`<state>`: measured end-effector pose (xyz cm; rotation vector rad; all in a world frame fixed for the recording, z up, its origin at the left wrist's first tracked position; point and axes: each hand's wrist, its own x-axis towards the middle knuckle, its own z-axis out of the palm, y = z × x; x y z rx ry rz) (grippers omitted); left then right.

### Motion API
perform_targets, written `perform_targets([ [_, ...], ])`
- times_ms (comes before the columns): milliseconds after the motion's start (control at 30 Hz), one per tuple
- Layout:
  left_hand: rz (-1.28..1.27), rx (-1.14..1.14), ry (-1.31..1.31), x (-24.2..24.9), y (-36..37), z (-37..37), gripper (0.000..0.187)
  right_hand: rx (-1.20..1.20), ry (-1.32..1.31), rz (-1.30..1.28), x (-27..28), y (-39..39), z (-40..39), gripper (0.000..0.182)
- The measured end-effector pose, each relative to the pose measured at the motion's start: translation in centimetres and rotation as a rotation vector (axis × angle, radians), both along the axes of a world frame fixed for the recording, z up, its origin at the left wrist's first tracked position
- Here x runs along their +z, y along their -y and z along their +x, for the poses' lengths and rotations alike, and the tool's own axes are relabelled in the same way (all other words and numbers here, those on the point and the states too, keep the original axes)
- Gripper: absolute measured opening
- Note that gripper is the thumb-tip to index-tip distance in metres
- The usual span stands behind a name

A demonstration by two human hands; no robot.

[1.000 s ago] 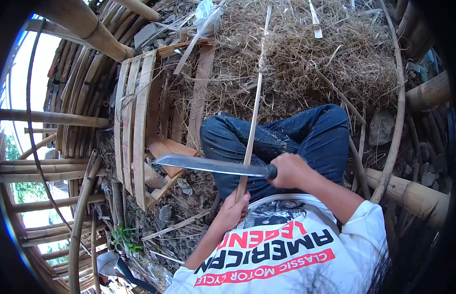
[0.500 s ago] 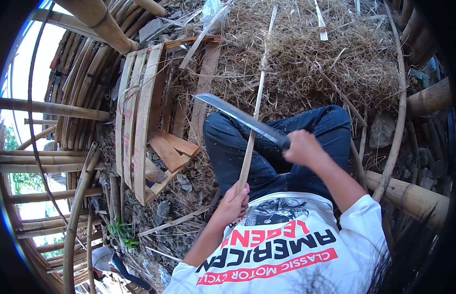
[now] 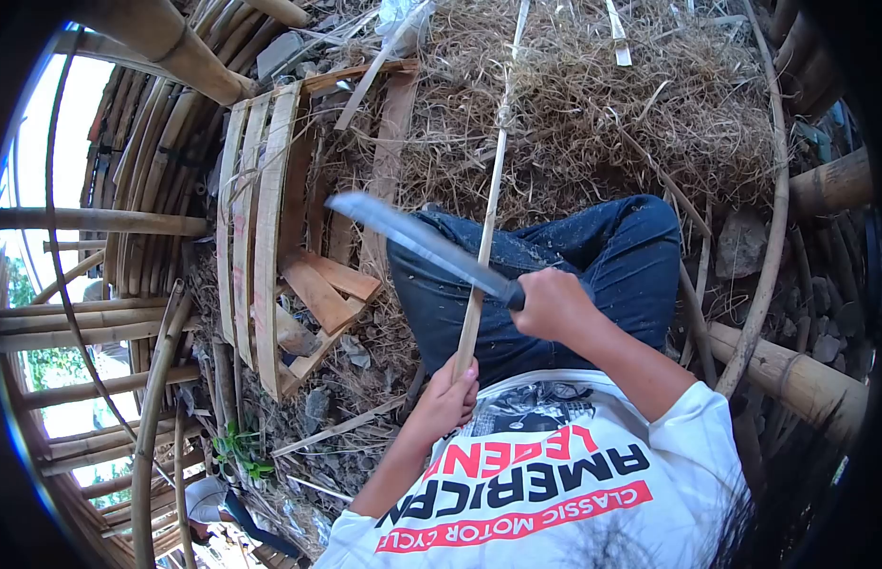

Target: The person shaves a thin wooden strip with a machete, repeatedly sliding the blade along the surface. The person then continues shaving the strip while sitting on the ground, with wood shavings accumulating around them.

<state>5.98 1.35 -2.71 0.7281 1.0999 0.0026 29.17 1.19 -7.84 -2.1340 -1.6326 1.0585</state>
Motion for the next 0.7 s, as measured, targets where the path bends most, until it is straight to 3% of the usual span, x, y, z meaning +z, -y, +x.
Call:
perform_targets([
  [100, 0.048, -0.027, -0.007, -0.2, 0.7, -0.4, 0.01, 0.139, 0.151, -0.054, -0.2, -1.1, 2.0, 0.026],
  [133, 0.115, -0.052, -0.012, -0.1, 1.0, -0.8, 0.011, 0.07, 0.218, 0.01, -2.1, -1.3, 3.2, 0.025],
  [233, 0.104, -0.081, -0.051, 0.4, 1.3, -0.8, 0.012, -0.11, 0.125, -0.077, -3.2, -2.8, 6.6, 0.026],
  [367, 0.031, -0.032, 0.016, -1.1, 0.6, -1.1, 0.012, -0.182, 0.027, -0.029, -3.6, -2.3, 3.1, 0.023],
  [400, 0.031, -0.052, 0.031, -1.1, 0.6, -0.7, 0.012, -0.149, -0.006, 0.11, -3.1, -1.4, 1.4, 0.023],
  [500, 0.086, -0.066, 0.022, -1.0, 0.5, -0.3, 0.013, 0.094, -0.048, 0.022, -0.7, -1.1, -0.9, 0.023],
  [600, 0.175, -0.127, -0.064, 0.4, 1.1, -1.4, 0.015, 0.151, 0.154, 0.075, -1.9, -2.7, 2.0, 0.024],
  [633, 0.169, -0.15, -0.054, 1.1, 1.1, -1.5, 0.015, 0.067, 0.222, 0.129, -3.0, -3.2, 3.5, 0.024],
  [667, 0.126, -0.148, -0.1, 1.9, 1.0, -1.7, 0.016, -0.055, 0.182, -0.034, -1.9, -4.3, 5.5, 0.025],
  [700, 0.084, -0.132, -0.15, 2.3, 1.0, -1.9, 0.016, -0.126, 0.157, -0.067, -4.1, -4.9, 7.4, 0.024],
])
